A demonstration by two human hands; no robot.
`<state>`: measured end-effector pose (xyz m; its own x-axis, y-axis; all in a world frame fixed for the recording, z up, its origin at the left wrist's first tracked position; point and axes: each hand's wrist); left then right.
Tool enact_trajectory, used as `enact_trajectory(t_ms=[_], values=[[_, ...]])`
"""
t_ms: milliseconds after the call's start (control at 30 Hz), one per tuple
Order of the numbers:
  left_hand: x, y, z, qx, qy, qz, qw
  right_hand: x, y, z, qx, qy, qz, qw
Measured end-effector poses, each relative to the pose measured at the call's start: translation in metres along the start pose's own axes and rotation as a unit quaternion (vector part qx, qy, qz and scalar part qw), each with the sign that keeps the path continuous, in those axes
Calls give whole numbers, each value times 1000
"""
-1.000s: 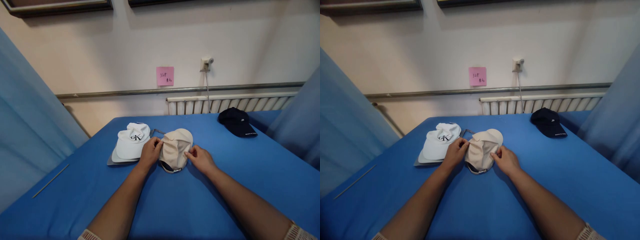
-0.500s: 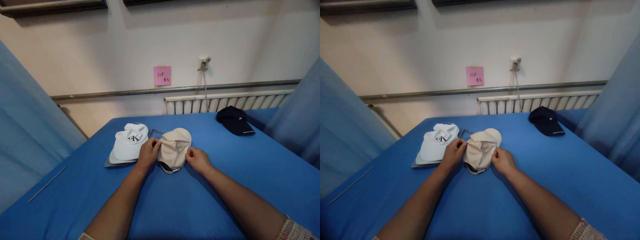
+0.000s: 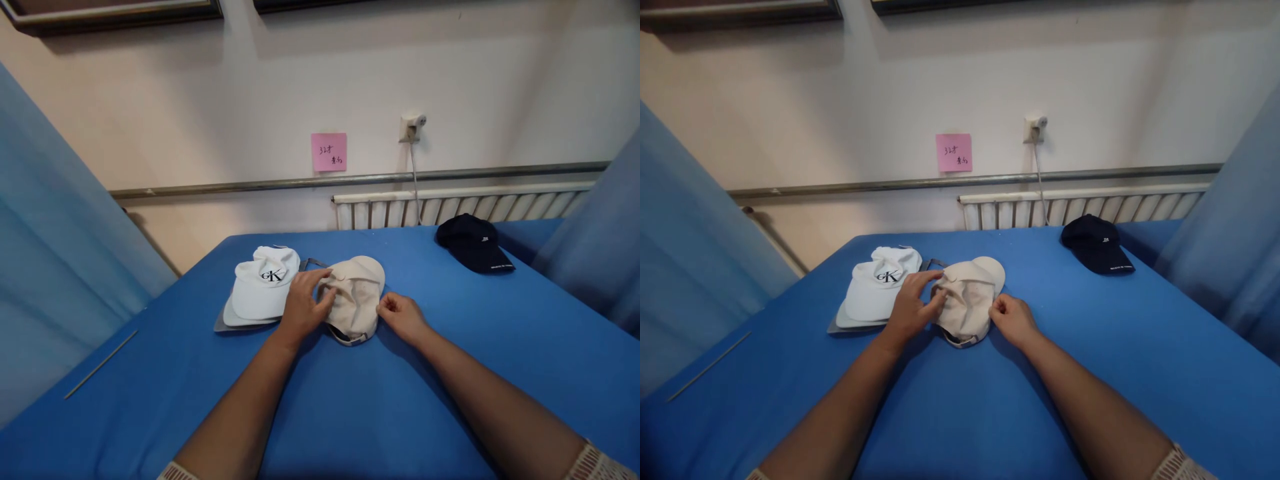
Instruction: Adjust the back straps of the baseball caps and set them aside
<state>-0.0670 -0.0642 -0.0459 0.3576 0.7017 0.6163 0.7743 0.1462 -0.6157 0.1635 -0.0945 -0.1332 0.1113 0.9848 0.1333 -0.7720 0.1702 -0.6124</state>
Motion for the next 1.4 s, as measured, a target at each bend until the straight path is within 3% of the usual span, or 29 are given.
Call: enact_trajectory(t_ms=[133,400,633,800,933,1000,1100,1167,1267,1400], values=[[0,3,-10,68,48,47,995,-2,2,2,-10,-17,2,1000],[5,5,-7,154,71,15,985,-1,4,2,51,-29,15,998],[5,-5,4,123,24,-37,991,-4,-4,12,203,-57,77,975],[4,-8,5,103,19,-44,994,-9,-10,18,221,-80,122,964],[2,-10,0,88,21,-42,995,-10,-8,13,189,-80,203,957],[1,-11,-4,70,26,-40,996,-5,-8,6,166,-59,184,967],[0,-11,-9,39,38,-48,997,10,-13,-5,132,23,6,991],[-1,-12,-13,16,49,-53,997,19,-18,-7,127,102,-68,984],[-3,-15,-20,-29,64,-57,996,25,-27,-4,196,186,-44,962],[-4,-21,-31,-97,87,-70,989,22,-32,4,276,207,19,938]])
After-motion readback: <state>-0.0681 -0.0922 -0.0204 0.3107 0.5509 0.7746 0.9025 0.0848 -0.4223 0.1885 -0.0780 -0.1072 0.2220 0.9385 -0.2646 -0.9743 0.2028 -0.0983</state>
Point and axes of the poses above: each hand's wrist, its own x-axis towards the middle knuckle, its own y-axis out of the palm, z = x × y, and after that the axes turned 11 degrees about -x, right-handed
